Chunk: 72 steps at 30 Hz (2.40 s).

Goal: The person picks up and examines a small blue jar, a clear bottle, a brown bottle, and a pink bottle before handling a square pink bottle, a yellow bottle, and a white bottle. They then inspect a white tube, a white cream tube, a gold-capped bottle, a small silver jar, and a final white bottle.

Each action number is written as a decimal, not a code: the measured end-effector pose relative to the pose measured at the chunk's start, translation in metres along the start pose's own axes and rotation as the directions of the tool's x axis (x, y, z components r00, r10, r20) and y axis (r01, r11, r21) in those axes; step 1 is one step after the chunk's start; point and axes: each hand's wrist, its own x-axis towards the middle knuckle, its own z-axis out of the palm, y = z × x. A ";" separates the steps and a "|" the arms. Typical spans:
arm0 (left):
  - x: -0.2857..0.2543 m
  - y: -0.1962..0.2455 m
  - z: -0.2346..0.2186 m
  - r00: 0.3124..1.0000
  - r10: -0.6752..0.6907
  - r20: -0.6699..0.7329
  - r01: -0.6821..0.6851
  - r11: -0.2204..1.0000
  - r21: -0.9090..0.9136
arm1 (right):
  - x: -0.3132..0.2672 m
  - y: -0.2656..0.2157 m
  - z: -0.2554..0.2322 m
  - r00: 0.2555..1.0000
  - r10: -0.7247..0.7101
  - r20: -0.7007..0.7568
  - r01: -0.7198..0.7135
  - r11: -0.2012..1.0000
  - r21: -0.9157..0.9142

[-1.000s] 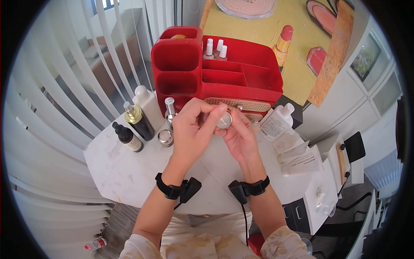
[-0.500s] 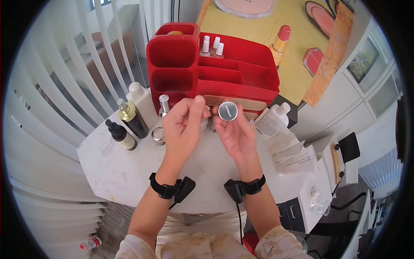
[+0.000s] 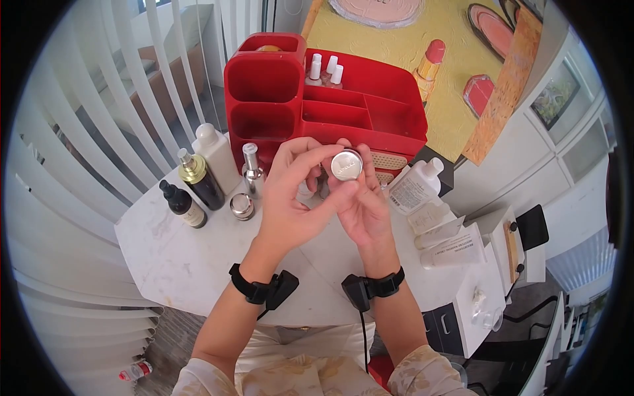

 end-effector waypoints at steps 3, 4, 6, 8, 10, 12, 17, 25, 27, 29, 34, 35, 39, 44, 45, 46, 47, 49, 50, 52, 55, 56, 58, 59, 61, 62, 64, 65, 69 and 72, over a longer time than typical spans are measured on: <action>-0.001 -0.007 0.002 1.000 0.024 0.019 -0.024 1.000 -0.002 | 0.000 0.000 -0.001 0.999 -0.011 0.034 0.012 1.000 -0.028; -0.002 -0.012 0.002 0.999 0.023 0.023 -0.023 1.000 -0.017 | 0.000 -0.001 0.002 1.000 -0.004 0.022 0.005 1.000 -0.031; -0.002 -0.015 0.003 1.000 0.018 0.008 -0.018 0.999 -0.039 | 0.001 -0.002 0.003 1.000 0.001 0.020 -0.001 1.000 -0.015; 0.000 -0.014 0.005 0.999 0.009 -0.031 -0.011 0.998 -0.054 | 0.002 -0.002 0.001 0.999 -0.002 0.040 0.001 1.000 0.026; 0.000 -0.013 0.005 1.000 0.000 -0.026 -0.001 0.999 -0.052 | 0.002 -0.003 0.004 1.000 -0.002 0.020 0.002 1.000 0.018; -0.001 -0.014 0.004 1.000 -0.002 0.002 0.002 0.999 -0.054 | 0.002 -0.003 0.003 0.999 0.005 0.049 -0.005 1.000 0.015; -0.003 -0.018 0.001 0.998 -0.032 0.049 0.037 0.995 -0.095 | 0.002 -0.007 0.015 0.997 0.065 -0.031 -0.067 0.996 -0.066; 0.000 -0.006 0.001 1.000 0.012 0.010 -0.011 0.998 -0.062 | 0.002 -0.004 0.002 0.998 0.036 0.060 -0.033 0.999 -0.041; 0.000 -0.008 0.001 1.000 0.005 0.014 -0.004 0.996 -0.090 | 0.002 -0.004 0.003 0.999 0.026 0.046 -0.024 0.999 -0.036; 0.001 -0.008 0.002 1.000 0.016 0.011 -0.015 0.996 -0.092 | 0.001 -0.003 0.002 0.998 0.018 0.054 -0.016 1.000 -0.027; -0.001 -0.009 0.004 0.999 -0.036 -0.014 0.033 0.986 -0.162 | 0.001 -0.002 0.001 0.998 0.032 0.058 -0.029 0.998 -0.051; -0.001 -0.010 0.004 0.999 -0.045 -0.019 0.041 0.983 -0.178 | 0.001 -0.001 0.002 0.998 0.037 0.060 -0.033 0.998 -0.059; -0.003 -0.015 0.002 1.000 -0.020 0.000 0.020 0.982 -0.189 | 0.000 0.000 0.004 0.998 0.039 0.049 -0.036 0.997 -0.074; -0.004 -0.011 0.002 0.999 -0.048 -0.013 0.044 0.971 -0.233 | 0.001 0.000 0.005 0.995 0.043 0.094 -0.033 0.994 -0.100; -0.004 -0.012 0.001 0.999 -0.045 -0.014 0.040 0.968 -0.246 | 0.001 0.000 0.006 0.995 0.039 0.096 -0.027 0.993 -0.117; -0.005 -0.014 0.002 0.999 -0.042 -0.014 0.037 0.965 -0.259 | 0.001 0.001 0.007 0.995 0.035 0.098 -0.021 0.991 -0.135; -0.005 -0.015 0.002 0.999 -0.039 -0.016 0.033 0.962 -0.271 | 0.001 0.001 0.008 0.995 0.031 0.100 -0.015 0.988 -0.152; -0.004 -0.015 0.001 0.999 -0.030 -0.018 0.024 0.967 -0.253 | 0.001 0.003 0.006 0.994 0.031 0.102 -0.014 0.986 -0.166; -0.004 -0.015 0.000 0.999 -0.026 -0.019 0.020 0.969 -0.244 | 0.001 0.003 0.006 0.994 0.031 0.103 -0.013 0.985 -0.173; -0.004 -0.016 0.001 0.999 -0.039 -0.024 0.032 0.969 -0.244 | 0.001 0.004 0.007 0.996 0.030 0.083 -0.016 0.986 -0.167; -0.004 -0.013 0.003 0.999 -0.034 -0.028 0.028 0.980 -0.199 | 0.000 0.003 0.007 0.998 0.033 0.057 -0.025 0.991 -0.134; -0.003 -0.012 0.003 0.999 -0.028 -0.028 0.023 0.984 -0.176 | 0.000 0.002 0.006 0.998 0.036 0.049 -0.030 0.992 -0.119; -0.004 -0.010 0.003 0.998 -0.059 -0.008 0.057 0.983 -0.174 | 0.000 0.002 0.001 0.998 0.024 0.053 -0.019 0.995 -0.096; -0.004 -0.010 0.003 0.997 -0.075 0.003 0.074 0.982 -0.173 | 0.001 0.002 0.000 0.998 0.018 0.055 -0.013 0.996 -0.085; -0.003 -0.008 0.002 0.998 -0.065 0.024 0.067 0.987 -0.147 | 0.001 0.001 0.000 0.999 0.008 0.033 -0.006 0.997 -0.071; -0.002 -0.007 0.002 0.998 -0.060 0.035 0.064 0.989 -0.134 | 0.001 0.001 0.000 1.000 0.003 0.022 -0.002 0.998 -0.063; -0.003 -0.008 0.002 0.998 -0.050 0.041 0.055 0.990 -0.133 | 0.001 0.000 -0.001 1.000 0.003 0.024 -0.002 0.998 -0.057; -0.003 -0.008 0.002 0.998 -0.044 0.044 0.050 0.990 -0.133 | 0.001 0.000 -0.001 1.000 0.003 0.025 -0.001 0.999 -0.054; -0.005 -0.009 0.001 0.998 -0.061 0.023 0.064 0.984 -0.166 | 0.002 -0.001 -0.002 0.997 0.032 0.075 -0.027 0.997 -0.066; -0.006 -0.012 0.003 0.999 -0.053 -0.013 0.049 0.969 -0.243 | 0.001 -0.001 0.004 0.996 0.044 0.079 -0.033 0.990 -0.137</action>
